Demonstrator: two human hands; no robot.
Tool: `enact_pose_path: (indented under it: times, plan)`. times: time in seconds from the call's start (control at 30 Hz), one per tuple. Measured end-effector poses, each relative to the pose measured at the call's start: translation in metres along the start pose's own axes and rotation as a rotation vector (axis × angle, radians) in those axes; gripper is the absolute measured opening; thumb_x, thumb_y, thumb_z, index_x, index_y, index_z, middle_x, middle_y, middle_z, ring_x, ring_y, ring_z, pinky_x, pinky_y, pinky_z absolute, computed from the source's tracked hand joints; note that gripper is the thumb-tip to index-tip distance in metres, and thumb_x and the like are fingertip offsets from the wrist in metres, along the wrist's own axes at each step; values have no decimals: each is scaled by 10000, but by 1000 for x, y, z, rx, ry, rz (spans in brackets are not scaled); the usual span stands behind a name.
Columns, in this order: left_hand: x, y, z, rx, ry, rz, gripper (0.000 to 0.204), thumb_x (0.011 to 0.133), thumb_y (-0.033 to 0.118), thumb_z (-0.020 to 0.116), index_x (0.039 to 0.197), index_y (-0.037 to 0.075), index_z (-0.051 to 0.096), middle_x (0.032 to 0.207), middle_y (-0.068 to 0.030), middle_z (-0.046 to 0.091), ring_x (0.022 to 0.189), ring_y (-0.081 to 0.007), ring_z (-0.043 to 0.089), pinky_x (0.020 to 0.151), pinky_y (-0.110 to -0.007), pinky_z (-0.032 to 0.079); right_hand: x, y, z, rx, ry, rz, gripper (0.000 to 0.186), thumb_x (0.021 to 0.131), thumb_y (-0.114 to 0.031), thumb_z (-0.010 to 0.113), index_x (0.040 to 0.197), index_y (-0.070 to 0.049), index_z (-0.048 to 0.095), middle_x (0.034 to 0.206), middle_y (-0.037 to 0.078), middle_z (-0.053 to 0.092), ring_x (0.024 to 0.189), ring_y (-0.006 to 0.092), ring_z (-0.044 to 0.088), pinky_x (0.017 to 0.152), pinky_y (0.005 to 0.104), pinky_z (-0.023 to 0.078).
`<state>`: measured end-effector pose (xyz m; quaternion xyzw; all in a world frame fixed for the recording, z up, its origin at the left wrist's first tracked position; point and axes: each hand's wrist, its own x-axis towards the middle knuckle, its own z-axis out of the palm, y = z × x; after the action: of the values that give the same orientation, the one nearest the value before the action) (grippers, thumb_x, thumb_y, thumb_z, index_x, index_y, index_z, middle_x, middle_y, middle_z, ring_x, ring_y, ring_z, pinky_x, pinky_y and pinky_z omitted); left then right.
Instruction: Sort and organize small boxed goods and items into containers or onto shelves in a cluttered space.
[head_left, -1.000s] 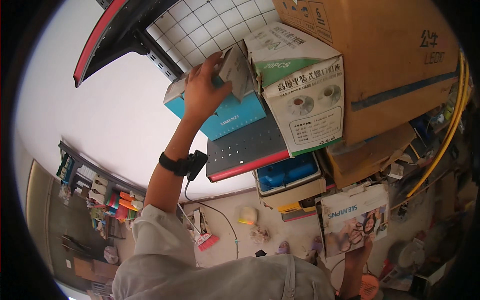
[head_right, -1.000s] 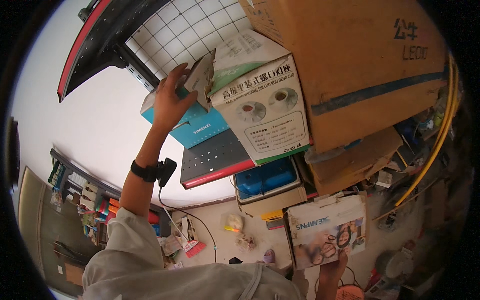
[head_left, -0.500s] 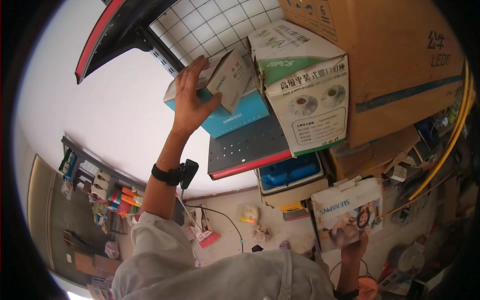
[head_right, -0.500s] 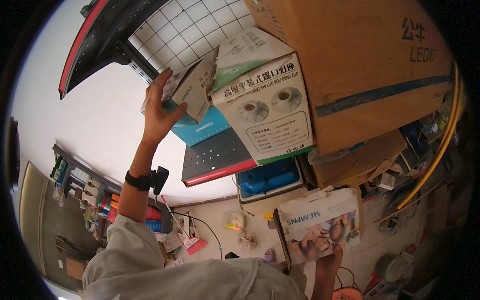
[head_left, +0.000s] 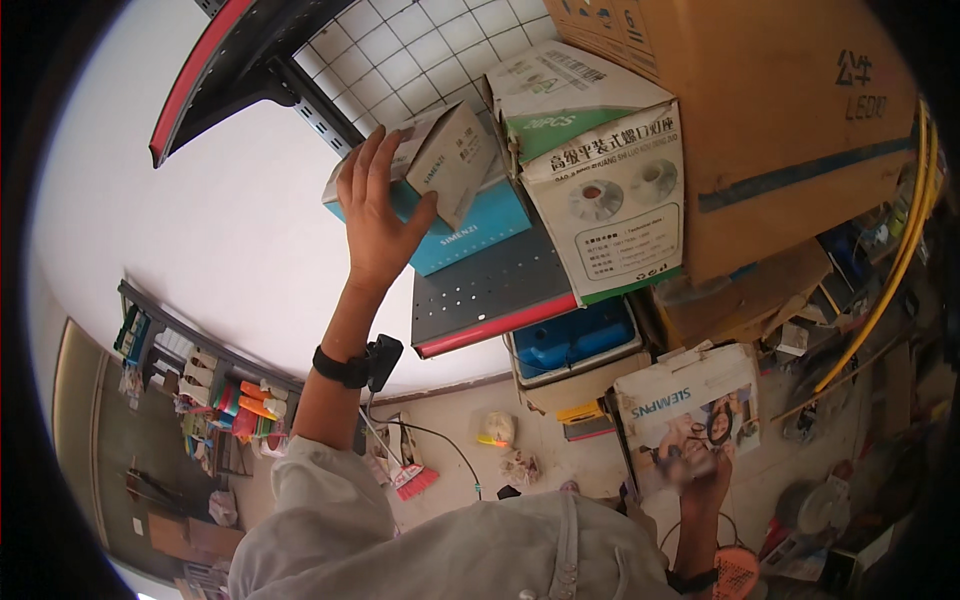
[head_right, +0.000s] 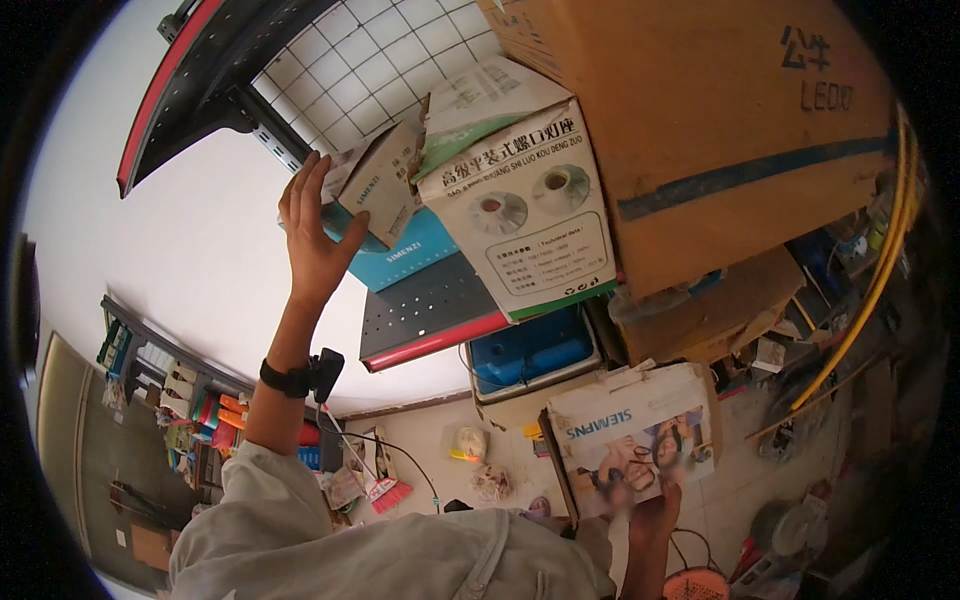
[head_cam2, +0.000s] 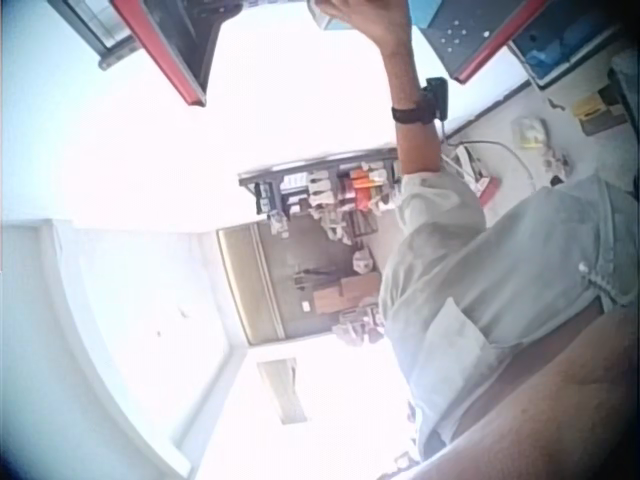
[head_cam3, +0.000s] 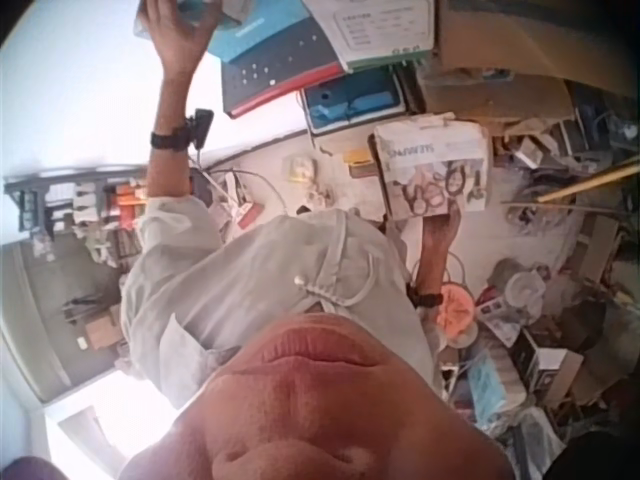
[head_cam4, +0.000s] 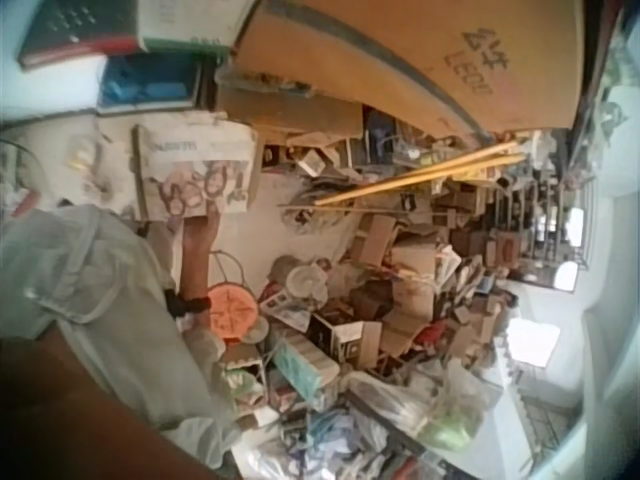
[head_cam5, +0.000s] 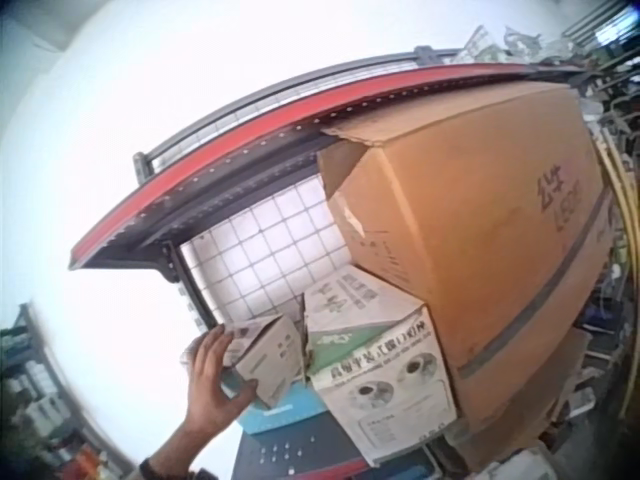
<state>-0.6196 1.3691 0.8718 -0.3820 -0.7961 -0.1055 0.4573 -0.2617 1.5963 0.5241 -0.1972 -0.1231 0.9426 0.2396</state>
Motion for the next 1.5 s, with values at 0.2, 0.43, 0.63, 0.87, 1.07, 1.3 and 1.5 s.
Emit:
enact_pose_path:
  times: [0.2, 0.43, 0.63, 0.87, 1.07, 1.3, 1.5]
  plan:
    - [-21, 19, -10, -24, 135, -72, 704, 731, 143, 765, 1362, 95, 456, 1361, -143, 485, 1250, -336, 423, 1058, -431, 333, 6, -2, -9, -68, -16, 23, 544, 834, -307, 668, 1302, -101, 481, 1196, 51, 582, 1098, 214, 573, 951, 425, 470]
    - [-67, 26, -8, -1403, 272, -1492, 566, 854, 457, 705, 1213, 94, 462, 1053, -88, 483, 922, -223, 471, 844, -419, 450, 9, -9, 8, -57, -92, 67, 569, 839, -308, 667, 1325, -91, 468, 1225, 62, 573, 1117, 225, 568, 968, 427, 464]
    - [-47, 29, 0, -1625, 137, -1562, 1148, 767, 656, 693, 1541, 158, 6, 1516, -267, 128, 1363, -445, 273, 1047, -626, 325, 17, -18, -1, -95, -147, 42, 627, 837, -309, 662, 1369, -77, 427, 1318, 93, 522, 1207, 271, 521, 1026, 455, 427]
    - [-17, 10, 14, -1593, 257, -1681, 1194, 708, 693, 719, 1536, 168, 37, 1527, -228, 123, 1409, -440, 166, 1100, -653, 190, 15, -28, -5, -112, -140, 31, 628, 824, -309, 666, 1357, -71, 434, 1292, 94, 529, 1192, 263, 528, 1014, 450, 437]
    - [2, 7, 22, -1580, 265, -1718, 929, 757, 604, 716, 1479, 206, 285, 1508, -164, 229, 1337, -422, 302, 1021, -696, 269, 9, -34, -11, -108, -109, 34, 611, 836, -323, 644, 1354, -73, 438, 1281, 95, 528, 1192, 267, 527, 1014, 460, 437]
    - [-12, -6, 1, -1673, 140, -1576, 703, 799, 437, 664, 1401, 202, 387, 1401, -153, 373, 1286, -353, 380, 970, -622, 343, 8, -35, -17, -139, -153, 16, 669, 838, -323, 637, 1411, -92, 382, 1374, 107, 478, 1259, 298, 478, 1043, 489, 409]
    - [-32, -2, -33, -1925, 119, -1571, 597, 844, 409, 574, 1383, 220, 404, 1412, -151, 389, 1278, -381, 414, 963, -634, 352, -5, -41, -8, -201, -159, 31, 691, 835, -332, 638, 1422, -91, 365, 1399, 109, 461, 1282, 302, 464, 1049, 492, 403]
